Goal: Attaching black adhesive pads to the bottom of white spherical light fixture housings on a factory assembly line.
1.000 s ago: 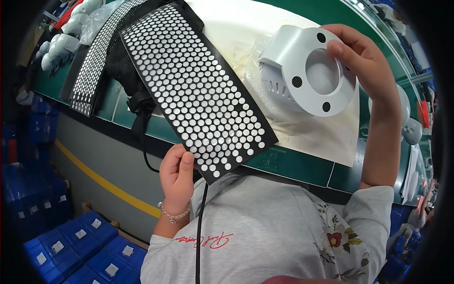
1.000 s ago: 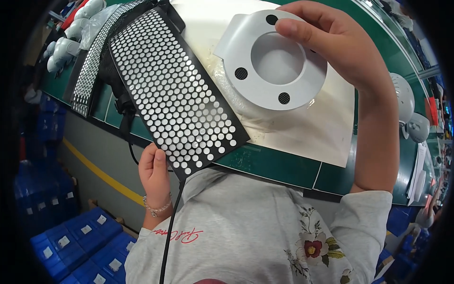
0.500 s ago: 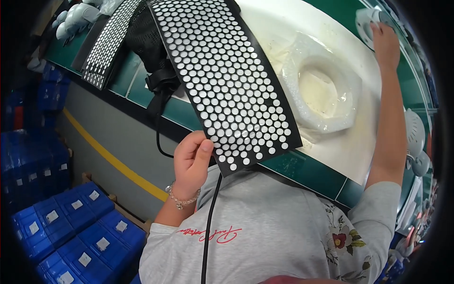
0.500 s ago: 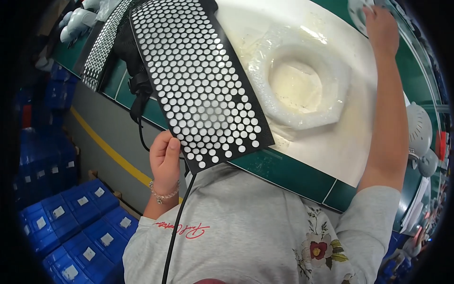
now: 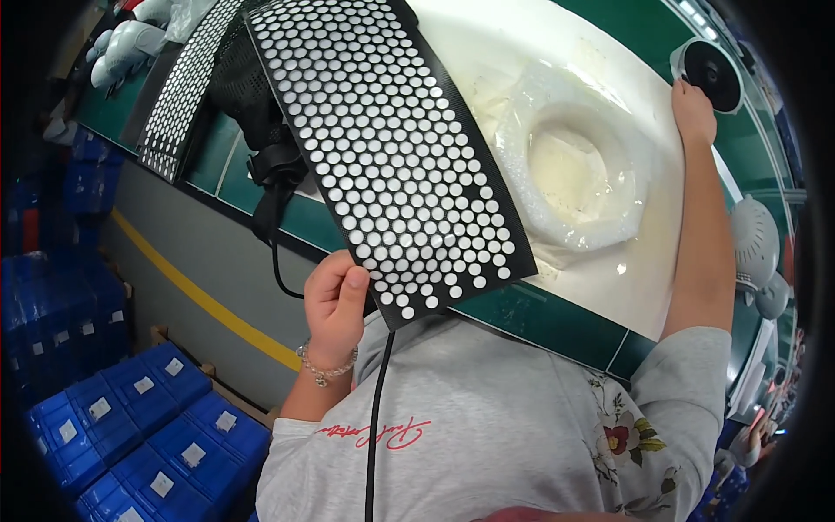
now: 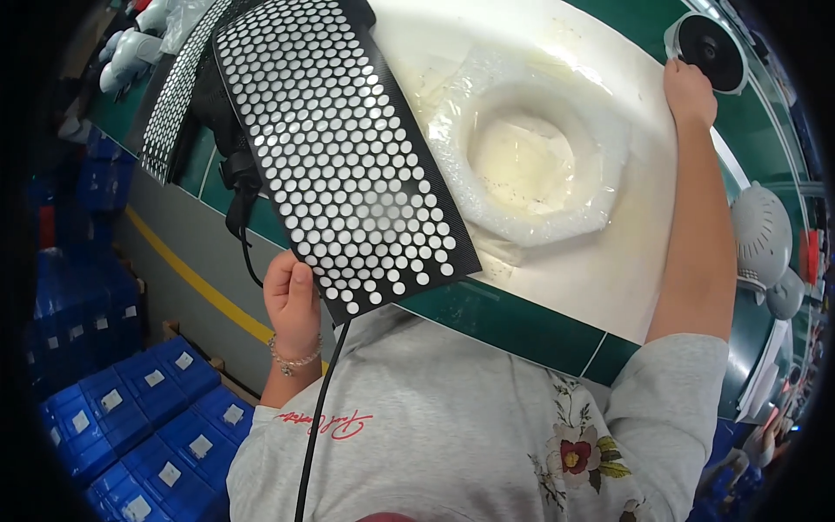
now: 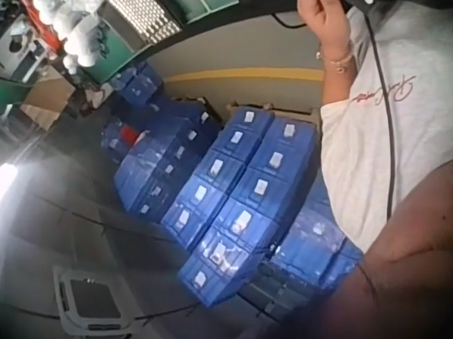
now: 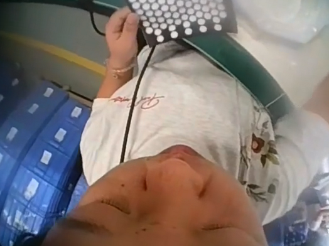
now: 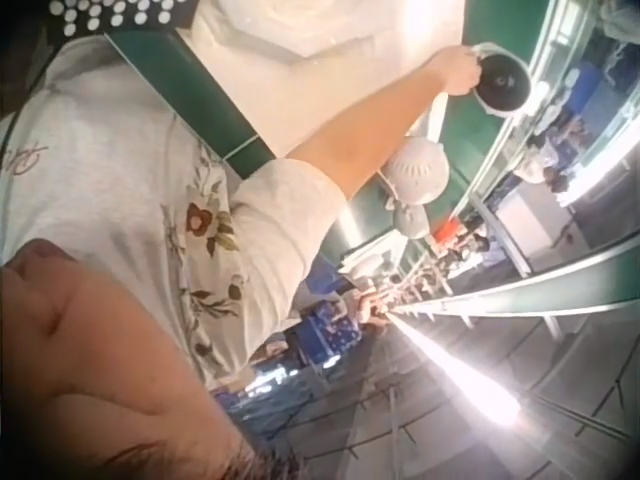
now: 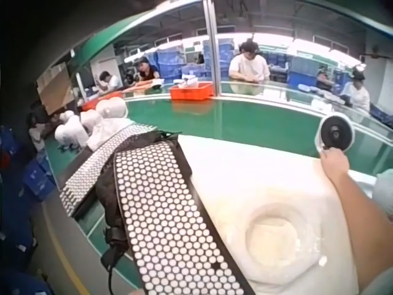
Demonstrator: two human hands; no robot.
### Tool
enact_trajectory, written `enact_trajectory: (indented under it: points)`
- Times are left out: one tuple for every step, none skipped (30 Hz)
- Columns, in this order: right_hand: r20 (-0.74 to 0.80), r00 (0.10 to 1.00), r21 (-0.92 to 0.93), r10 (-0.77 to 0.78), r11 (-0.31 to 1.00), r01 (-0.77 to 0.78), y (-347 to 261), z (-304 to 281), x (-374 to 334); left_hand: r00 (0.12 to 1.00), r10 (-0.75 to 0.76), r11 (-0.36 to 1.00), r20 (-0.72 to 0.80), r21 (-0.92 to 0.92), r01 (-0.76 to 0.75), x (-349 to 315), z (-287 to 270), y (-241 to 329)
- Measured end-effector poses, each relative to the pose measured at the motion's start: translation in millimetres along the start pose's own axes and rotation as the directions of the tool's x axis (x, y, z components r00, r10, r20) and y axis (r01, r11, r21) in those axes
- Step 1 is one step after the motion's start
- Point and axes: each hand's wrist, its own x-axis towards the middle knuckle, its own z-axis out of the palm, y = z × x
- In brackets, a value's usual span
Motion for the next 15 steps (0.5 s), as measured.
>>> enact_trajectory:
  points:
    - [-0.016,1.000,0.041,0.013,0.999,-0.012,2.4,1.3,-1.9,1.000,0.004,1.000,-0.010,-0.008,-0.004,0.3,0.9,0.4]
    - [0.002,0.999,0.082,0.039,0.996,-0.039,5.8,4.0,0.6,1.000,0.010,1.000,-0.011,-0.010,-0.010,1.1,1.9,-0.1]
    - [-0.001,0.999,0.082,0.046,0.996,-0.046,11.1,8.6,2.3,1.000,0.014,1.000,-0.004,-0.012,-0.014,1.4,2.3,0.0]
    - [0.010,0.999,0.111,0.032,0.993,-0.033,17.0,14.4,3.4,1.000,0.013,0.999,0.007,-0.033,-0.013,1.7,2.4,0.4]
    - [0.019,1.000,0.144,0.012,0.990,-0.015,17.5,17.8,2.7,1.000,0.013,0.999,0.012,-0.052,-0.013,1.6,2.3,-0.3]
    - [0.014,1.000,0.147,0.014,0.989,-0.016,17.8,21.1,1.4,1.000,0.019,0.998,0.012,-0.052,-0.019,2.0,2.5,-1.3]
    - [0.010,0.999,0.202,0.047,0.978,-0.049,18.2,23.8,-0.3,1.000,0.013,0.998,0.012,-0.059,-0.012,2.6,2.7,-2.6]
    - [0.010,0.997,0.258,0.078,0.963,-0.078,15.1,22.1,-3.3,1.000,0.006,0.998,0.008,-0.065,-0.006,2.5,2.1,-3.5]
    - [0.006,0.997,0.263,0.075,0.962,-0.074,12.2,19.9,-6.8,1.000,0.012,0.998,0.005,-0.062,-0.011,2.1,1.0,-5.0]
    - [-0.071,0.995,0.204,0.064,0.978,-0.048,9.0,17.9,-11.6,1.000,0.010,0.998,0.015,-0.056,-0.009,1.8,-0.3,-6.8]
    - [-0.148,0.988,0.143,0.048,0.989,-0.027,6.0,14.5,-16.1,1.000,0.008,0.999,0.025,-0.049,-0.007,1.7,-1.6,-6.9]
    - [-0.152,0.987,0.149,0.047,0.989,-0.025,4.8,12.6,-18.6,1.000,0.004,0.999,0.016,-0.045,-0.003,1.5,-0.4,-6.3]
    - [-0.182,0.983,0.170,0.027,0.986,0.004,3.6,11.1,-20.7,1.000,0.010,0.999,0.012,-0.042,-0.010,1.2,-0.1,-5.7]
    - [-0.213,0.977,0.189,0.009,0.981,0.032,2.5,9.6,-21.6,1.000,0.012,0.999,0.019,-0.044,-0.011,1.7,0.2,-5.1]
    - [-0.219,0.976,0.195,0.010,0.980,0.034,3.8,11.4,-21.5,1.000,0.013,0.999,0.027,-0.046,-0.011,2.1,0.7,-4.3]
